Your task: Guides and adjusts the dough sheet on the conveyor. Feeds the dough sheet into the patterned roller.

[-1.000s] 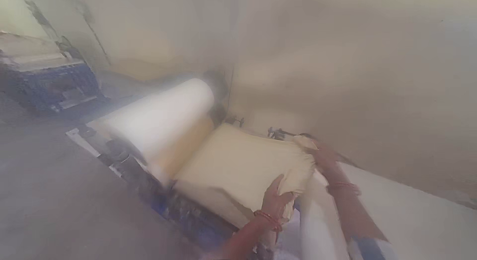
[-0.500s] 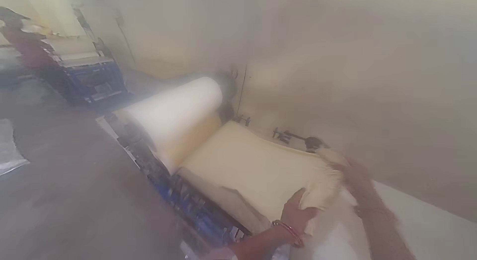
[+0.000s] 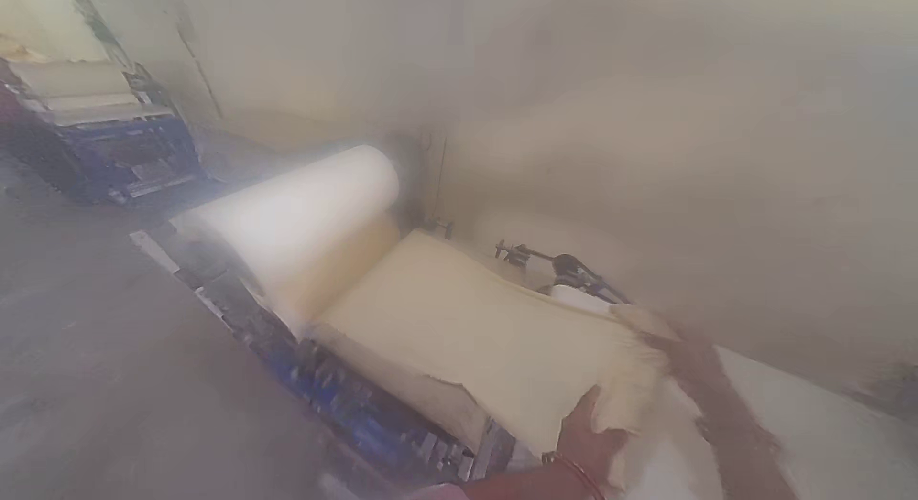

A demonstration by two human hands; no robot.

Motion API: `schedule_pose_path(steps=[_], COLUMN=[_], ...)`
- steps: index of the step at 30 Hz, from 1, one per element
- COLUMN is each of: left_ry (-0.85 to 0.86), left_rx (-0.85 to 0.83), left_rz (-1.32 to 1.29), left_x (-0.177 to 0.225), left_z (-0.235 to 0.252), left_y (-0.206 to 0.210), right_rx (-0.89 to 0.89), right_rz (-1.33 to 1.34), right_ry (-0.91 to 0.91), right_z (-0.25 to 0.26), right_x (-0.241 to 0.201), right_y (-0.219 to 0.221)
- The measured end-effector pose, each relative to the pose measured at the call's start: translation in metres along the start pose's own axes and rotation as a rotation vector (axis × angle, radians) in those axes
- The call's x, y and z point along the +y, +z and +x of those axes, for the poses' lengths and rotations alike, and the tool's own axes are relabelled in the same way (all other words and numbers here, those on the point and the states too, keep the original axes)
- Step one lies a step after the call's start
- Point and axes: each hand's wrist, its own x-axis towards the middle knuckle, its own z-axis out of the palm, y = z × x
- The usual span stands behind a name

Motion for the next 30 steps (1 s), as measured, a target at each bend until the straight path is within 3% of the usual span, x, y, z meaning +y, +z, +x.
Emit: schedule_pose_path(steps=[4,9,12,14,16,18,21,25,30], left_ry=[-0.059,0.071,-0.005,-0.046,-0.044,-0.015,0.15,0.27,0.333], left_rx=[-0.014,-0.046,-0.329,-0.49,-0.481,-0.352,-0.18,-0.38,-0.442], left_rz=[0.083,0.317,0.694,0.877,1.037,1.181,1.294,1.475,1.513], left_x=[-0.004,-0.028,-0.048,-0.037,-0.005,0.02,0.02,-0.009,-0.036], left_z=[0.001,0.0,0.006,0.022,0.041,0.071,0.145,0.235,0.277], left_y=[0.021,0.045,0.047,0.043,0.035,0.026,0.008,0.002,0.018], right_rx=[-0.031,0.023,-0.08,-0.11,-0.036,-0.046,-0.17,-0.224,-0.258], right_rz=[-0.054,-0.053,-0.354,-0.512,-0.537,-0.613,-0.762,-0.904,-0.965], right_ry=[0.002,-0.078,-0.042,0.069,0.064,0.065,0.084,0.065,0.157], right_z=[0.005,-0.001,-0.007,-0.008,-0.001,0.004,0.014,0.03,0.014], right_x=[0.022,0.043,0.085,0.098,0.097,0.091,0.089,0.111,0.112], right_y=[-0.019,-0.035,-0.046,-0.045,-0.041,-0.035,-0.021,-0.017,-0.051])
